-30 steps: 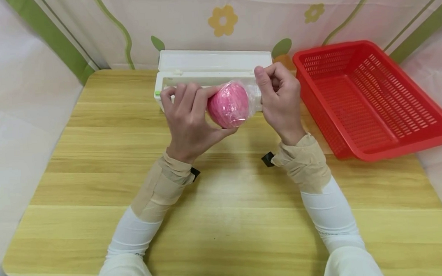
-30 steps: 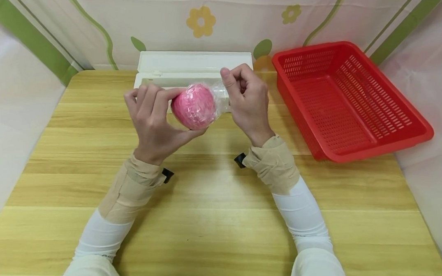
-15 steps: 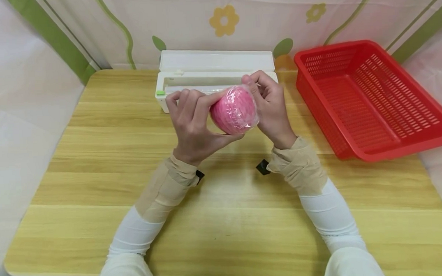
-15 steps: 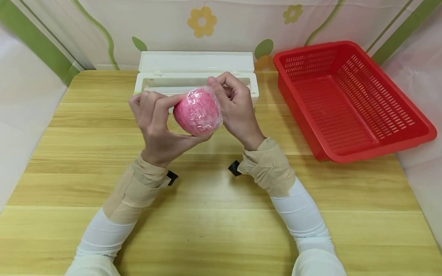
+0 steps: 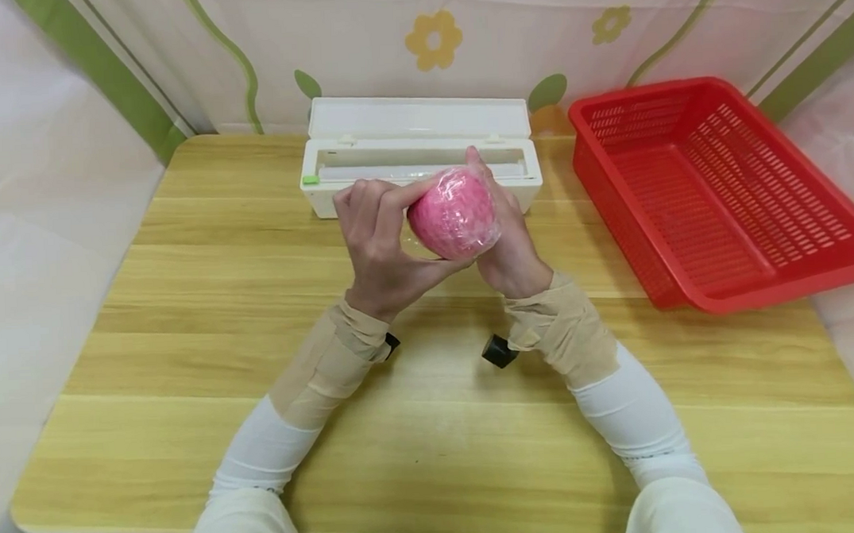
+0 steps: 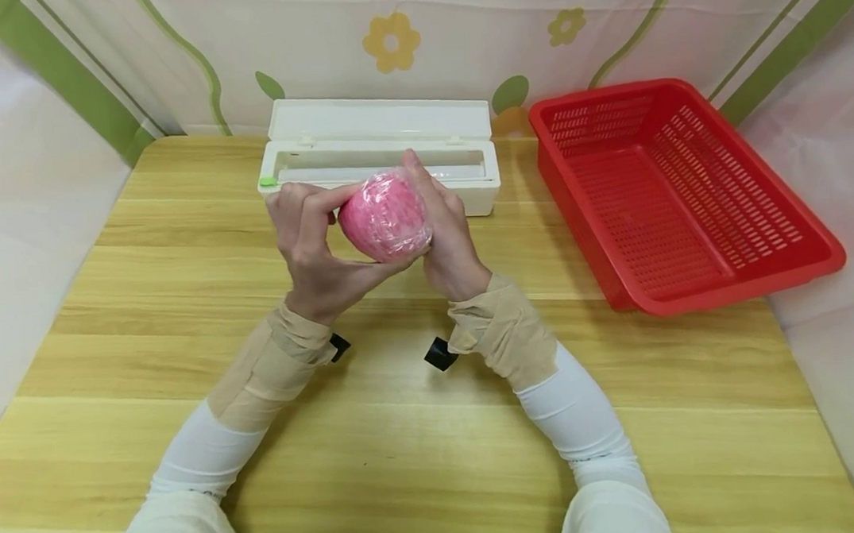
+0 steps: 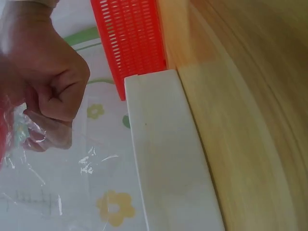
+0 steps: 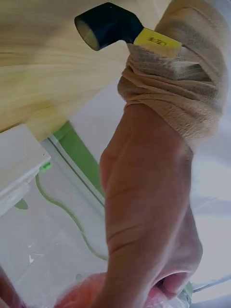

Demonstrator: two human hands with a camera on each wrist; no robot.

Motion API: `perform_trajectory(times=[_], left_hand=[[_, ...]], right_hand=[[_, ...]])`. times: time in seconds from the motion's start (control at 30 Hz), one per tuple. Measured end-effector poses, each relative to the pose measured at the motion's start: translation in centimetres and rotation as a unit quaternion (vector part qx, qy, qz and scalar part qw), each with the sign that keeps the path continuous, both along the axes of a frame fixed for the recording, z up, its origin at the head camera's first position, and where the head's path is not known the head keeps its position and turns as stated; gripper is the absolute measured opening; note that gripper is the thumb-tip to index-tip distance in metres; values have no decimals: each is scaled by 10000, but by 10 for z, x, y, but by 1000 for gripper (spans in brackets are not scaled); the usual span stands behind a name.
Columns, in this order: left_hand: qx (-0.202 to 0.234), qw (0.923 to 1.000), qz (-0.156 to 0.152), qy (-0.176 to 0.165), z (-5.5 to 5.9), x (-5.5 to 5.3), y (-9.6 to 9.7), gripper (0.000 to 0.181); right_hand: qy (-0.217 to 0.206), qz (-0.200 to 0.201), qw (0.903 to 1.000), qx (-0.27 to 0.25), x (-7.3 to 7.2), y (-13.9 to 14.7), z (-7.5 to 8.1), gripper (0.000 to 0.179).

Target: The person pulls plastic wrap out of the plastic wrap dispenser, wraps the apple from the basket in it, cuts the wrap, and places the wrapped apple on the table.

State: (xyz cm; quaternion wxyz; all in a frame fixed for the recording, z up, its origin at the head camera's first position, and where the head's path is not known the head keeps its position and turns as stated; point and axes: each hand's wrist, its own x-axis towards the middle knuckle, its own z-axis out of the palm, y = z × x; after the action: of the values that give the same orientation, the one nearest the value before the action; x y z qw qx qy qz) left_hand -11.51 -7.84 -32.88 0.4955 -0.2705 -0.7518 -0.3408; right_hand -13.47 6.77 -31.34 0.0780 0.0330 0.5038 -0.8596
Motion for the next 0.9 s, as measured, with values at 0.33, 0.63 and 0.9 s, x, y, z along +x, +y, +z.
perform_trajectory(times=[0.33, 0.63, 0.9], left_hand=[[413, 9889, -620, -1286, 7, -13, -6, 84], [364, 9642, -1785, -1929, 10, -11, 2, 83], [62, 9716, -1424, -1889, 4, -3, 5, 78]], right_hand=[[1245, -2212, 9645, 732, -12, 11, 1, 17], [5277, -2007, 7508, 3429, -7, 15, 8, 54], [4334, -497, 8772, 2004, 0, 14, 11, 76]])
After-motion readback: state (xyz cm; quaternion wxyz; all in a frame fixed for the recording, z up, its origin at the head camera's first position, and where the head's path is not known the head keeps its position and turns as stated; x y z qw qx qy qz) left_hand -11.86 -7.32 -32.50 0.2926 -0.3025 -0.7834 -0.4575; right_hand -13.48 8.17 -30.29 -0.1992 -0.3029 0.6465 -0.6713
